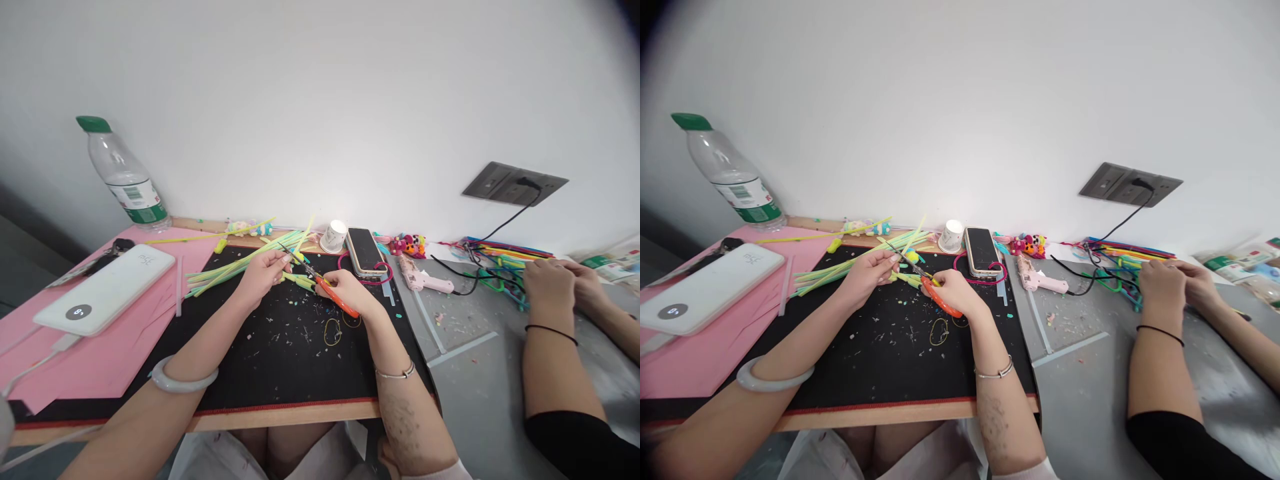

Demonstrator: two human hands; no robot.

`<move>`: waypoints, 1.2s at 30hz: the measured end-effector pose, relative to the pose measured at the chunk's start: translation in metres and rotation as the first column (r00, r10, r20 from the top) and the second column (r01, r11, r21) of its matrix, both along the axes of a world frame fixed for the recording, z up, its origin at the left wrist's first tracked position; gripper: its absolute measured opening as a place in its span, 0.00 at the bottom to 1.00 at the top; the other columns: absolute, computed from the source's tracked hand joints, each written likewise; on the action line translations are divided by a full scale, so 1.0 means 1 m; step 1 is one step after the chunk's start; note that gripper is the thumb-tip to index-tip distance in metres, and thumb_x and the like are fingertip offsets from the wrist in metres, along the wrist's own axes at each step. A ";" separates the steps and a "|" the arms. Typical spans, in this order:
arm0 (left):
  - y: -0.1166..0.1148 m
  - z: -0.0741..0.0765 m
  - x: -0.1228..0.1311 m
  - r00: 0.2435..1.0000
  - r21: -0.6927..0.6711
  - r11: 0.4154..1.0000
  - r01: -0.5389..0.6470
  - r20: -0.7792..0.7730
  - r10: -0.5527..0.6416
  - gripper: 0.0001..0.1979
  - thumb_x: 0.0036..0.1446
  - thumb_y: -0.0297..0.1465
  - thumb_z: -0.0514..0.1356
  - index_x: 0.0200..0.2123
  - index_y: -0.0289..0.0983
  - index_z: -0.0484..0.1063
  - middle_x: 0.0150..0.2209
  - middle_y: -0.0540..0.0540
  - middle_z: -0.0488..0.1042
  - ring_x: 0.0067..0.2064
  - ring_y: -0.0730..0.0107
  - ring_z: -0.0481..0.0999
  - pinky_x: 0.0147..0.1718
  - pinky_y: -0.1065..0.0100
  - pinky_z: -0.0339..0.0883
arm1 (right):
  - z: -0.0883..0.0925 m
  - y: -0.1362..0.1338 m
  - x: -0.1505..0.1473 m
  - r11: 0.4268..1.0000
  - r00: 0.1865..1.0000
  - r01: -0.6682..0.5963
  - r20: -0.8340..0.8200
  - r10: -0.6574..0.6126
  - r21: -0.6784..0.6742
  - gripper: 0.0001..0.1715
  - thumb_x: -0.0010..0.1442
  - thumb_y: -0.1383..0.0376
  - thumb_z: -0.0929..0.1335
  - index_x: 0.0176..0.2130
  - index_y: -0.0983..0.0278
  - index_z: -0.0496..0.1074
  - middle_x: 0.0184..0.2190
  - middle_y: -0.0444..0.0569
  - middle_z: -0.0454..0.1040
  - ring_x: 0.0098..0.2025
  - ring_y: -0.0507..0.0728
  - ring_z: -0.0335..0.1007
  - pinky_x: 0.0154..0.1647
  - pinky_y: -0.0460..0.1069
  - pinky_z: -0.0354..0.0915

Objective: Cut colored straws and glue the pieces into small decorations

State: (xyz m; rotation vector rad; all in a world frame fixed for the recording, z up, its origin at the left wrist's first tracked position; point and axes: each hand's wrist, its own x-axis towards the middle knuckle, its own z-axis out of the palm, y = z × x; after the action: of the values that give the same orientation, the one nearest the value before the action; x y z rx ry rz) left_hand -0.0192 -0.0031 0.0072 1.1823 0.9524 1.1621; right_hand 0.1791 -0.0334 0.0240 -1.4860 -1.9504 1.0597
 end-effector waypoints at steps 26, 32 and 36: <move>0.015 -0.010 -0.019 0.704 0.550 0.822 -0.150 -0.524 0.479 0.18 0.61 0.38 0.51 0.43 0.35 0.75 0.44 0.43 0.77 0.45 0.61 0.74 0.44 0.65 0.66 | -0.015 0.014 0.007 0.849 0.820 0.330 0.320 -0.475 0.414 0.18 0.52 0.55 0.66 0.19 0.62 0.61 0.16 0.43 0.63 0.20 0.50 0.53 0.22 0.46 0.47; 0.019 -0.016 -0.023 0.625 0.531 0.833 -0.157 -0.599 0.499 0.15 0.57 0.30 0.52 0.43 0.35 0.74 0.44 0.42 0.77 0.46 0.59 0.74 0.46 0.62 0.66 | -0.018 0.015 0.007 0.851 0.820 0.324 0.327 -0.470 0.414 0.14 0.49 0.56 0.68 0.22 0.63 0.65 0.19 0.44 0.67 0.22 0.51 0.59 0.23 0.46 0.50; 0.023 -0.022 -0.030 0.487 0.544 0.834 -0.094 -0.705 0.515 0.17 0.53 0.25 0.51 0.45 0.35 0.74 0.45 0.42 0.76 0.49 0.56 0.73 0.50 0.59 0.64 | -0.022 0.016 0.006 0.858 0.828 0.338 0.311 -0.466 0.388 0.12 0.48 0.58 0.70 0.29 0.64 0.70 0.25 0.47 0.72 0.27 0.53 0.65 0.26 0.46 0.54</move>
State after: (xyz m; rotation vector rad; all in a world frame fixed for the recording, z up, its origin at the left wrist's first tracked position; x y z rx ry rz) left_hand -0.0488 0.0195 -0.0146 2.1154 1.7693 1.1069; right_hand 0.1850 -0.0170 0.0016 -1.9145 -1.8080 0.2493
